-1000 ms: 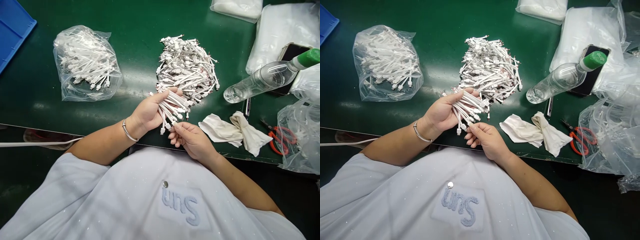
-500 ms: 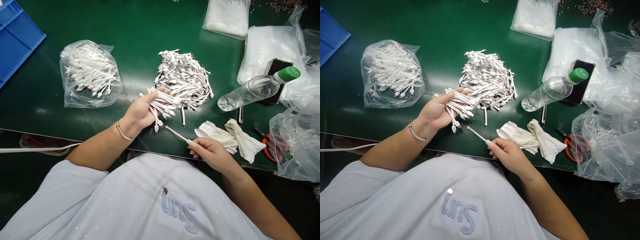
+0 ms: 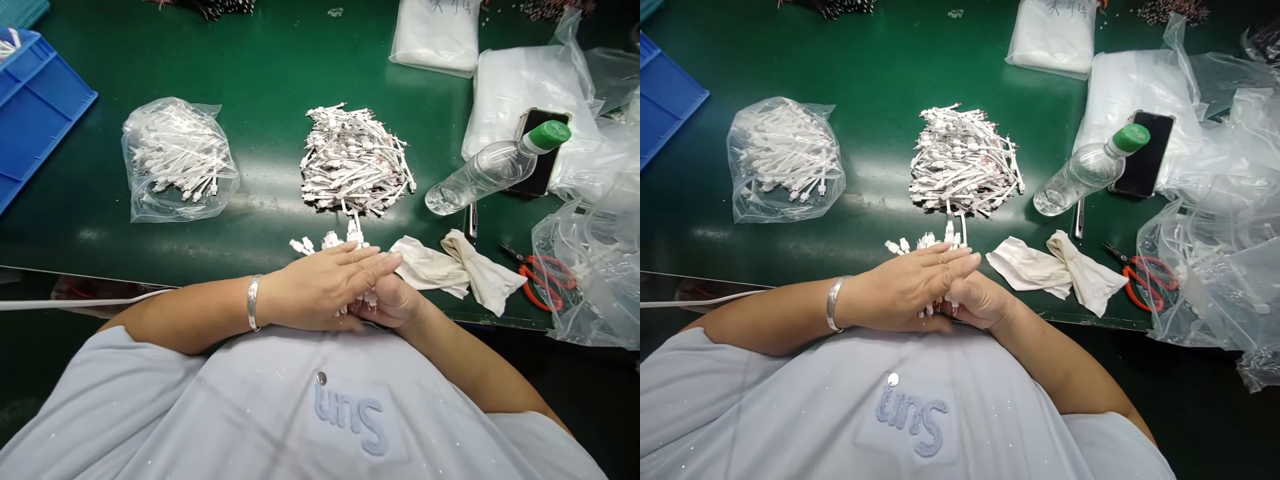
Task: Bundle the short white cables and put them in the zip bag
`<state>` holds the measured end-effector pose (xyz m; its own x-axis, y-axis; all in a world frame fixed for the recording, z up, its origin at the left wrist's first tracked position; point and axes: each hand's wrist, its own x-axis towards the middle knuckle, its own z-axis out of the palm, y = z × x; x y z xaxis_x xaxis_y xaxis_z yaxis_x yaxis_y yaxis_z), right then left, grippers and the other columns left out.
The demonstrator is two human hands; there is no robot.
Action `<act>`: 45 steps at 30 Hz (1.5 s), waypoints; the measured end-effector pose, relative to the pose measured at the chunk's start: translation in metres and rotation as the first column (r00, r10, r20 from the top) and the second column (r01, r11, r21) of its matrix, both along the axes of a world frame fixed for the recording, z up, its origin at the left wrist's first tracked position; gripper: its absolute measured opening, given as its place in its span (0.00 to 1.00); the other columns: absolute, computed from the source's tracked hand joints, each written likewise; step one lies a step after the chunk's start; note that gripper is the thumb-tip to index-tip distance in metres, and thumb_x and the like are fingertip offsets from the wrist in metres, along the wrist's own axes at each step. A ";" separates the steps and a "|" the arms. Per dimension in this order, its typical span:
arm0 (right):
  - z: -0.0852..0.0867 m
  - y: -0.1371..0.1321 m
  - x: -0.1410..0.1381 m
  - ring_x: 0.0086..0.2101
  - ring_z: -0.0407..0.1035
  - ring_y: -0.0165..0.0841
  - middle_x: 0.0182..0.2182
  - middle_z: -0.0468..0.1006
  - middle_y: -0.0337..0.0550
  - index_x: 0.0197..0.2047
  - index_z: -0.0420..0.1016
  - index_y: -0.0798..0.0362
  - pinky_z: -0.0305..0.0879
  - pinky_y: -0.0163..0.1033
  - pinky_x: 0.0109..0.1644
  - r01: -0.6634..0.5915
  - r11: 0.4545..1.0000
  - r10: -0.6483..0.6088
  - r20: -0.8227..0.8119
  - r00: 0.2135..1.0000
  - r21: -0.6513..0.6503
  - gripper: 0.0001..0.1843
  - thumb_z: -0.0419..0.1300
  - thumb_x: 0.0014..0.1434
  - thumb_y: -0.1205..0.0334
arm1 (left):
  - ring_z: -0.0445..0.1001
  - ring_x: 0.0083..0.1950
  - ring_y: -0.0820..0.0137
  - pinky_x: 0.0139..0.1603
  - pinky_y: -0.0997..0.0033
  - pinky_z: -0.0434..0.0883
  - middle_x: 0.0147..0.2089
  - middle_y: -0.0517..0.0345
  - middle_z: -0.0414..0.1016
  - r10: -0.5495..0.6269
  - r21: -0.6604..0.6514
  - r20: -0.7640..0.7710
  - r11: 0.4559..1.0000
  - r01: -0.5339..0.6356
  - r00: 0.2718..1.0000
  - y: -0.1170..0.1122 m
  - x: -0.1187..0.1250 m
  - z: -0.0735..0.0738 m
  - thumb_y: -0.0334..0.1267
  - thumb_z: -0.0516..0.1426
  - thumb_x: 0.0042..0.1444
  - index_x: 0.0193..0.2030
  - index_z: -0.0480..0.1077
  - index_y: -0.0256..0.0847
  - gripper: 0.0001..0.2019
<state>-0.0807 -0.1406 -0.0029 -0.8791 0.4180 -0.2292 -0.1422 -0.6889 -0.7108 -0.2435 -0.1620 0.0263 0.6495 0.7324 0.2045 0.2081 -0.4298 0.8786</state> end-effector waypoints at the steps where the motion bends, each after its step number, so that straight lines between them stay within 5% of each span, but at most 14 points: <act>1: -0.002 0.000 0.001 0.49 0.73 0.38 0.47 0.79 0.42 0.47 0.78 0.46 0.70 0.45 0.52 -0.034 0.997 0.034 0.006 0.999 0.067 0.29 0.72 0.42 0.46 | 0.56 0.70 0.51 0.72 0.50 0.44 0.65 0.40 0.64 -0.007 0.038 -0.015 0.999 0.008 1.000 -0.001 0.000 -0.002 0.37 0.67 0.43 0.63 0.64 0.37 0.37; 5: -0.001 -0.001 0.003 0.57 0.66 0.38 0.51 0.77 0.39 0.45 0.80 0.45 0.63 0.45 0.61 -0.081 0.962 0.048 0.130 0.990 0.262 0.18 0.70 0.48 0.61 | 0.57 0.69 0.50 0.72 0.47 0.36 0.67 0.43 0.62 -0.059 0.015 0.022 0.998 0.059 0.998 0.000 0.000 -0.005 0.50 0.70 0.35 0.63 0.64 0.41 0.45; 8: 0.001 -0.004 0.001 0.56 0.67 0.39 0.51 0.77 0.40 0.44 0.80 0.46 0.66 0.44 0.58 -0.039 0.970 -0.008 0.194 0.981 0.238 0.16 0.68 0.50 0.61 | 0.64 0.65 0.50 0.72 0.50 0.36 0.63 0.43 0.68 -0.037 -0.038 0.099 0.998 0.041 0.994 -0.003 -0.001 -0.002 0.51 0.71 0.33 0.58 0.68 0.42 0.42; 11: -0.001 -0.007 -0.001 0.49 0.73 0.37 0.47 0.79 0.42 0.47 0.78 0.47 0.70 0.43 0.52 0.083 0.990 -0.105 0.198 0.975 0.114 0.19 0.68 0.51 0.62 | 0.70 0.60 0.56 0.72 0.54 0.42 0.55 0.48 0.75 0.236 -0.082 0.187 0.971 -0.224 0.954 -0.013 -0.004 0.000 0.44 0.68 0.41 0.51 0.72 0.44 0.27; 13: -0.004 -0.008 -0.001 0.43 0.76 0.35 0.44 0.80 0.42 0.47 0.77 0.48 0.70 0.43 0.50 0.147 0.989 -0.144 0.193 0.971 -0.002 0.21 0.70 0.48 0.64 | 0.72 0.56 0.64 0.71 0.57 0.50 0.49 0.54 0.76 0.552 -0.110 0.332 0.828 -0.549 0.765 -0.021 -0.006 -0.003 0.38 0.64 0.51 0.47 0.72 0.48 0.16; 15: -0.006 -0.007 0.000 0.40 0.77 0.34 0.41 0.81 0.42 0.46 0.76 0.49 0.70 0.44 0.50 0.181 0.978 -0.159 0.189 0.969 -0.106 0.23 0.72 0.45 0.64 | 0.72 0.49 0.71 0.65 0.62 0.60 0.44 0.60 0.74 0.726 -0.198 0.519 0.616 -0.763 0.451 -0.026 -0.009 -0.007 0.34 0.61 0.55 0.43 0.69 0.50 0.10; 17: -0.006 -0.006 0.001 0.39 0.77 0.34 0.40 0.82 0.43 0.47 0.76 0.49 0.70 0.44 0.50 0.192 0.969 -0.163 0.184 0.969 -0.155 0.25 0.73 0.44 0.65 | 0.71 0.44 0.75 0.57 0.68 0.67 0.42 0.63 0.71 0.781 -0.354 0.577 0.503 -0.789 0.240 -0.026 -0.011 -0.013 0.35 0.63 0.53 0.40 0.66 0.48 0.11; 18: -0.005 -0.005 0.001 0.39 0.77 0.34 0.40 0.82 0.43 0.46 0.76 0.50 0.70 0.44 0.50 0.192 0.968 -0.161 0.183 0.970 -0.164 0.25 0.73 0.43 0.65 | 0.71 0.43 0.76 0.53 0.70 0.69 0.42 0.63 0.70 0.818 -0.445 0.535 0.485 -0.753 0.211 -0.026 -0.012 -0.015 0.36 0.64 0.52 0.40 0.65 0.46 0.12; 20: -0.004 -0.004 0.000 0.38 0.77 0.33 0.40 0.82 0.43 0.46 0.76 0.50 0.71 0.43 0.48 0.186 0.968 -0.157 0.172 0.972 -0.166 0.25 0.73 0.42 0.65 | 0.72 0.43 0.75 0.48 0.72 0.71 0.43 0.61 0.70 0.881 -0.630 0.372 0.472 -0.617 0.294 -0.023 -0.012 -0.016 0.40 0.66 0.49 0.40 0.65 0.43 0.15; 22: -0.004 -0.004 -0.002 0.37 0.77 0.32 0.38 0.82 0.42 0.45 0.77 0.50 0.71 0.40 0.47 0.163 0.976 -0.141 0.151 0.979 -0.146 0.24 0.73 0.43 0.64 | 0.73 0.40 0.75 0.43 0.73 0.71 0.39 0.60 0.72 0.848 -0.781 0.232 0.455 -0.427 0.477 -0.020 -0.010 -0.015 0.42 0.65 0.50 0.42 0.66 0.41 0.17; 25: -0.005 -0.004 -0.005 0.36 0.76 0.31 0.35 0.81 0.42 0.40 0.78 0.53 0.70 0.37 0.43 0.103 0.990 -0.091 0.119 0.989 -0.093 0.18 0.73 0.44 0.62 | 0.65 0.23 0.79 0.29 0.75 0.69 0.23 0.68 0.64 0.646 -0.893 0.217 0.435 -0.119 0.732 -0.016 -0.004 -0.010 0.47 0.62 0.53 0.44 0.67 0.39 0.17; 28: -0.007 -0.005 -0.005 0.33 0.76 0.30 0.31 0.81 0.43 0.36 0.79 0.55 0.71 0.34 0.39 0.033 0.994 -0.017 0.145 0.989 -0.108 0.16 0.73 0.44 0.60 | 0.61 0.17 0.79 0.20 0.76 0.63 0.19 0.67 0.63 0.500 -0.896 0.215 0.443 -0.034 0.839 -0.012 0.002 -0.007 0.51 0.59 0.55 0.39 0.69 0.38 0.17; 36: -0.013 -0.004 0.000 0.30 0.76 0.27 0.32 0.81 0.40 0.41 0.76 0.53 0.72 0.31 0.35 0.007 0.986 0.011 0.106 0.994 -0.166 0.17 0.72 0.47 0.61 | 0.70 0.23 0.73 0.24 0.74 0.65 0.23 0.59 0.71 0.493 -0.748 -0.048 0.558 -0.358 0.868 -0.012 -0.001 -0.009 0.48 0.55 0.58 0.34 0.72 0.37 0.15; 45: -0.013 -0.001 0.000 0.33 0.74 0.29 0.32 0.79 0.39 0.38 0.77 0.55 0.73 0.37 0.41 0.081 0.981 -0.106 0.134 0.985 0.176 0.12 0.68 0.52 0.59 | 0.70 0.23 0.75 0.26 0.77 0.68 0.19 0.62 0.68 0.530 -0.666 -0.047 0.615 -0.421 0.847 -0.012 -0.002 -0.013 0.46 0.54 0.59 0.26 0.67 0.37 0.16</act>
<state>-0.0808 -0.1416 -0.0158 -0.7977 0.5402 -0.2679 -0.0892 -0.5451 -0.8336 -0.2454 -0.1735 0.0129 0.1750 0.9140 -0.3661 0.0722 0.3590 0.9306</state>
